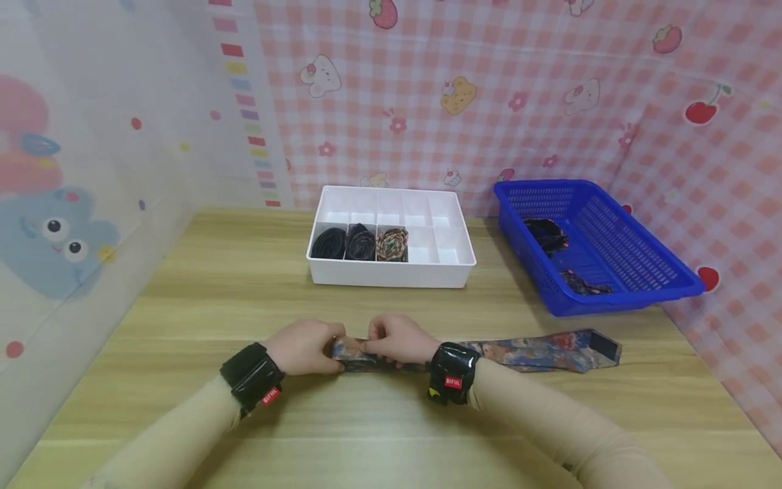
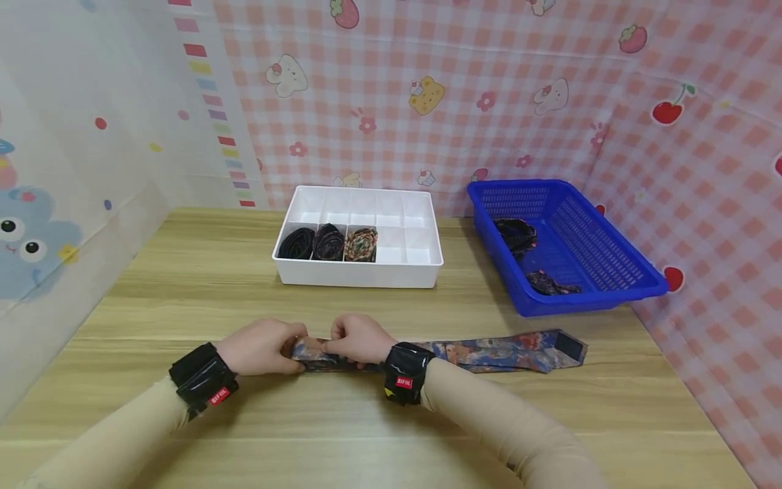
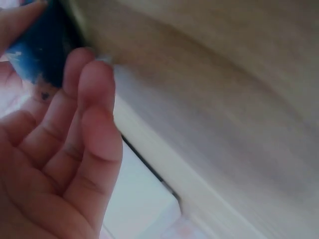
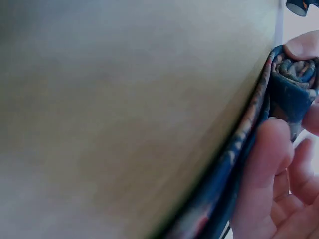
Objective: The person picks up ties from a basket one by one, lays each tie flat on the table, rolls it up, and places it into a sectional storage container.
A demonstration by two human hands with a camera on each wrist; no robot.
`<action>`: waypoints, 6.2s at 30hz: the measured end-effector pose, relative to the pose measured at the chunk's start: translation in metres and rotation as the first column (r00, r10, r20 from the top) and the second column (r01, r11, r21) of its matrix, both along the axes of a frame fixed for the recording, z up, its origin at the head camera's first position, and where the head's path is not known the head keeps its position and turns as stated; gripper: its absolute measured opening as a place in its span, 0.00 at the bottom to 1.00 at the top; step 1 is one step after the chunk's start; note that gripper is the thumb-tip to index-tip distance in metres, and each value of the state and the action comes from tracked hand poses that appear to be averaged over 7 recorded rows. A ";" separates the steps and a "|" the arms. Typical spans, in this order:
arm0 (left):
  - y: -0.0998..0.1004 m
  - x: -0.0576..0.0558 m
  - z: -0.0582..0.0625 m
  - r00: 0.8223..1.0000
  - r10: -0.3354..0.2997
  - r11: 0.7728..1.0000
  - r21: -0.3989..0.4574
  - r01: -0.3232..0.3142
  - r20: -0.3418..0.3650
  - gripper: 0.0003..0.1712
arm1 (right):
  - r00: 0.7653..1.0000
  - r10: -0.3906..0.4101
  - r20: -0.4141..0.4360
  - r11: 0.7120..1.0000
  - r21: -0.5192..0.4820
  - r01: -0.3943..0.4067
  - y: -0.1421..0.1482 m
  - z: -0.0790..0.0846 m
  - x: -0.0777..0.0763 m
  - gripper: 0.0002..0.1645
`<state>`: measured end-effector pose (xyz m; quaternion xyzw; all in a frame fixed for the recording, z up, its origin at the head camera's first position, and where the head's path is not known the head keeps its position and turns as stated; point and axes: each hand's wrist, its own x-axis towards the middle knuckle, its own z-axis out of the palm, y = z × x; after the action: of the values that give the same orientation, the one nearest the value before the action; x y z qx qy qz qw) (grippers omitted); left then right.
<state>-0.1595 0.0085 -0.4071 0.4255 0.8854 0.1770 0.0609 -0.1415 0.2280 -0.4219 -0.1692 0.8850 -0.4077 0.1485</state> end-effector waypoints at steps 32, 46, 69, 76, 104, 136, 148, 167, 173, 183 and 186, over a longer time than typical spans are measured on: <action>0.014 -0.002 -0.005 1.000 0.022 0.999 0.042 -0.023 0.020 0.28 | 0.986 -0.022 0.164 0.999 -0.022 0.026 0.014 0.005 -0.003 0.20; 0.009 -0.003 0.001 0.998 0.053 0.998 0.033 -0.054 0.028 0.18 | 0.998 -0.051 0.037 0.997 0.058 0.049 0.012 0.009 0.000 0.16; 0.033 0.001 0.009 0.999 -0.050 0.983 0.179 0.047 0.011 0.39 | 0.955 -0.113 0.273 0.990 -0.050 0.132 0.033 0.010 0.001 0.29; 0.040 -0.007 -0.006 1.000 0.010 0.998 0.063 -0.010 -0.004 0.40 | 0.968 -0.147 0.204 0.989 0.051 0.139 0.041 0.009 -0.001 0.28; 0.019 0.005 0.021 0.998 0.067 0.991 0.113 -0.066 -0.004 0.35 | 0.973 -0.106 0.205 0.986 -0.105 0.130 0.014 0.002 0.001 0.35; 0.047 0.002 0.004 0.994 -0.098 0.989 0.103 0.104 -0.054 0.24 | 0.988 -0.141 0.066 0.989 -0.034 0.143 0.055 0.007 0.001 0.16; 0.025 0.002 0.003 1.000 0.001 0.987 0.164 -0.005 0.023 0.26 | 0.987 -0.106 0.121 0.992 -0.060 0.114 0.036 0.012 -0.003 0.18; 0.045 0.010 0.020 0.999 -0.046 0.976 0.212 0.042 0.012 0.25 | 0.970 -0.072 0.233 0.987 -0.121 0.102 0.044 0.009 -0.004 0.23; 0.059 0.013 0.014 0.996 -0.080 0.982 0.169 0.086 -0.042 0.24 | 0.980 -0.069 0.187 0.994 -0.076 0.084 0.055 0.007 -0.004 0.18; 0.049 0.007 0.006 0.999 0.050 0.978 0.203 -0.050 0.007 0.14 | 0.984 -0.090 0.154 0.990 -0.092 0.105 0.055 0.008 -0.004 0.14; 0.042 0.004 0.004 0.986 0.155 0.975 0.153 -0.161 0.053 0.16 | 0.988 -0.097 0.124 0.988 -0.107 0.110 0.053 0.006 -0.006 0.14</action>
<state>-0.1559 0.0503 -0.4032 0.3534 0.8984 0.2591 0.0309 -0.1478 0.2815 -0.4160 -0.1068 0.8576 -0.4738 0.1693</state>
